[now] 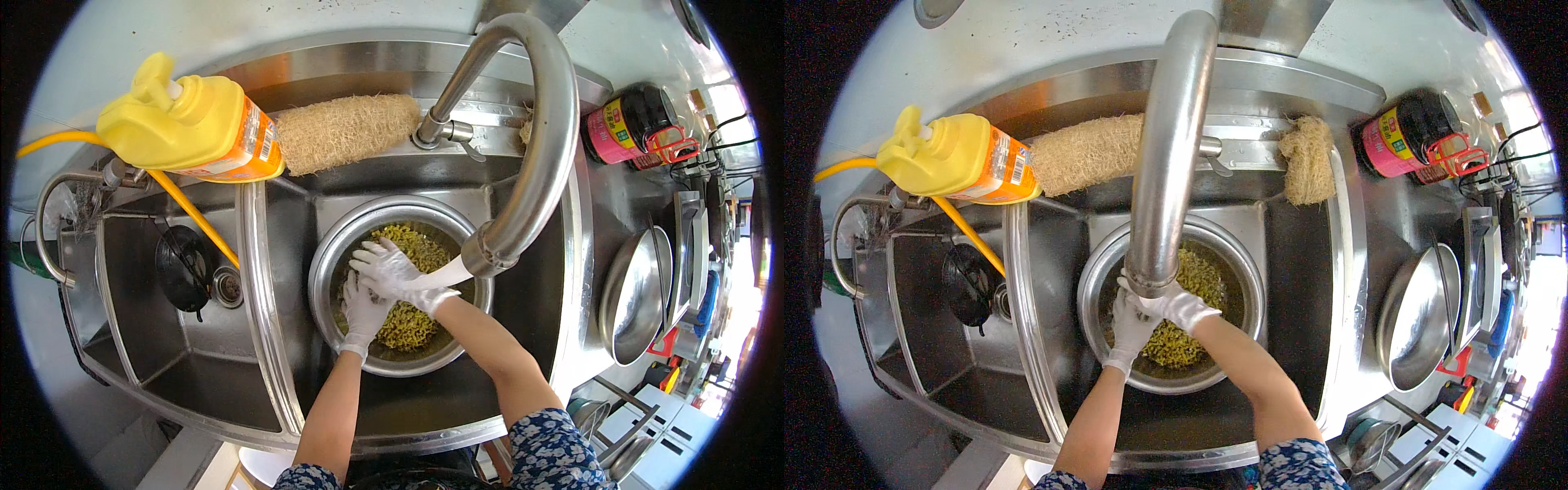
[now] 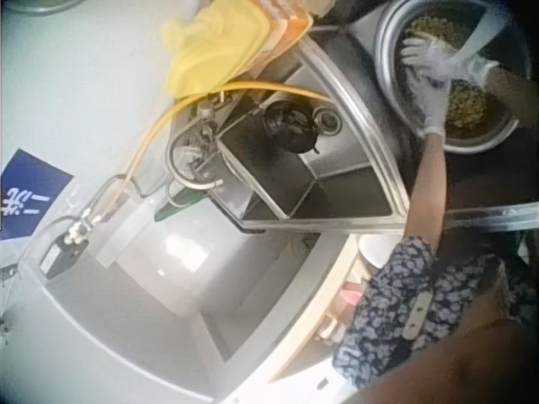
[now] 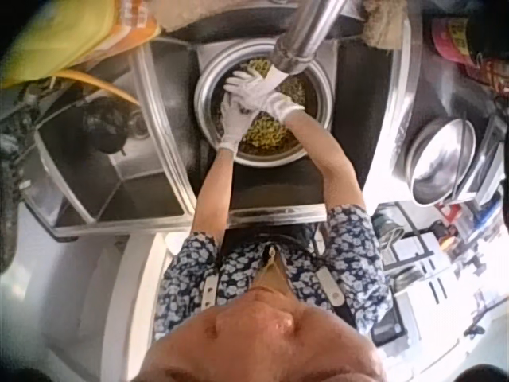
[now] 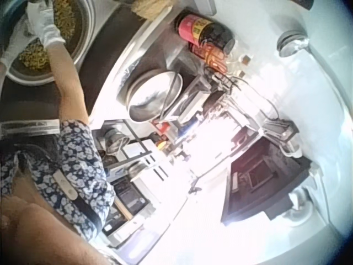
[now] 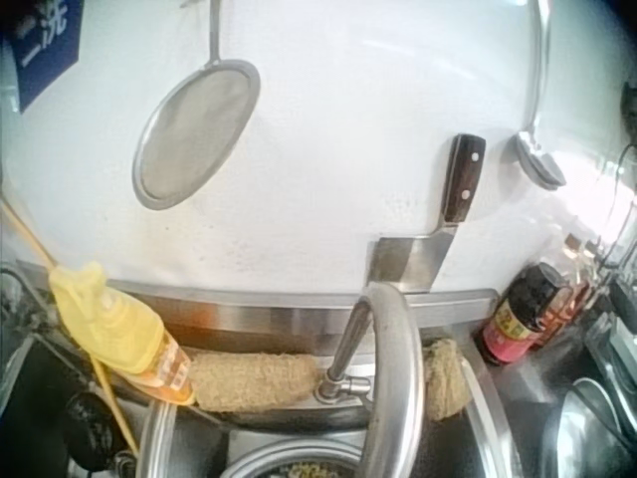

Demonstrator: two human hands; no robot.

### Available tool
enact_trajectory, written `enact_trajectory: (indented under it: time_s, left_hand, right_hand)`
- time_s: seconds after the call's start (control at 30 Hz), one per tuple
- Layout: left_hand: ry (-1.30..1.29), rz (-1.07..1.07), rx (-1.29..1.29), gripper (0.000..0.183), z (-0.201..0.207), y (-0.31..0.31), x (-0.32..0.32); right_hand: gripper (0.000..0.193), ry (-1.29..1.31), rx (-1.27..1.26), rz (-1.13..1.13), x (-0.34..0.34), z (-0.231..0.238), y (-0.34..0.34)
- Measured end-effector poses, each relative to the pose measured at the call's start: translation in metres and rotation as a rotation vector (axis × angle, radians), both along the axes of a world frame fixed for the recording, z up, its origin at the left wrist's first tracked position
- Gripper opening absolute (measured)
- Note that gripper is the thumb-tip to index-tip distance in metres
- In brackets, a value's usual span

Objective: The person opens a plastic bag of green beans and pours them into a metal bowl. They wash the beans under running water in a sink, rinsing and draining the water multiple times. Finally, the person squeezes shredded cabbage in a blue colander over a red bucket to remove excess water.

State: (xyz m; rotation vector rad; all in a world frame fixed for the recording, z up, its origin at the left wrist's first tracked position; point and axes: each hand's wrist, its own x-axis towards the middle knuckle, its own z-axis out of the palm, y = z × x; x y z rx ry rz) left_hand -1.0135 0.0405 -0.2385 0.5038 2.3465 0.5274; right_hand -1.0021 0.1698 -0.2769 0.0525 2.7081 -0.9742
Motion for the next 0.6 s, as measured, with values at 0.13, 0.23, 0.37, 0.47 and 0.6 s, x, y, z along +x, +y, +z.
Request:
enact_trajectory:
  time_s: [0.13,0.23,0.37,0.47,0.6]
  left_hand:
    - [-0.006,-0.010,0.024,0.100,-0.005,-0.009,-0.007]
    - [-0.037,0.023,-0.007,0.105,-0.011,-0.006,-0.010]
    - [-0.199,0.169,0.099,0.095,-0.028,0.013,-0.009]
    - [-0.421,0.295,0.359,0.087,-0.039,0.019,-0.011]
    - [-0.517,0.437,0.449,0.067,-0.032,0.004,-0.011]
  right_hand:
    - [0.051,-0.016,-0.023,-0.122,0.005,-0.022,0.026]
    - [0.064,-0.083,-0.247,-0.469,0.042,-0.007,0.053]
    - [0.095,-0.502,-0.196,-0.793,0.073,-0.030,0.035]
    - [0.101,-0.307,-1.092,-1.142,0.073,-0.061,0.011]
    - [0.087,-0.074,-1.008,-1.114,0.083,-0.036,0.010]
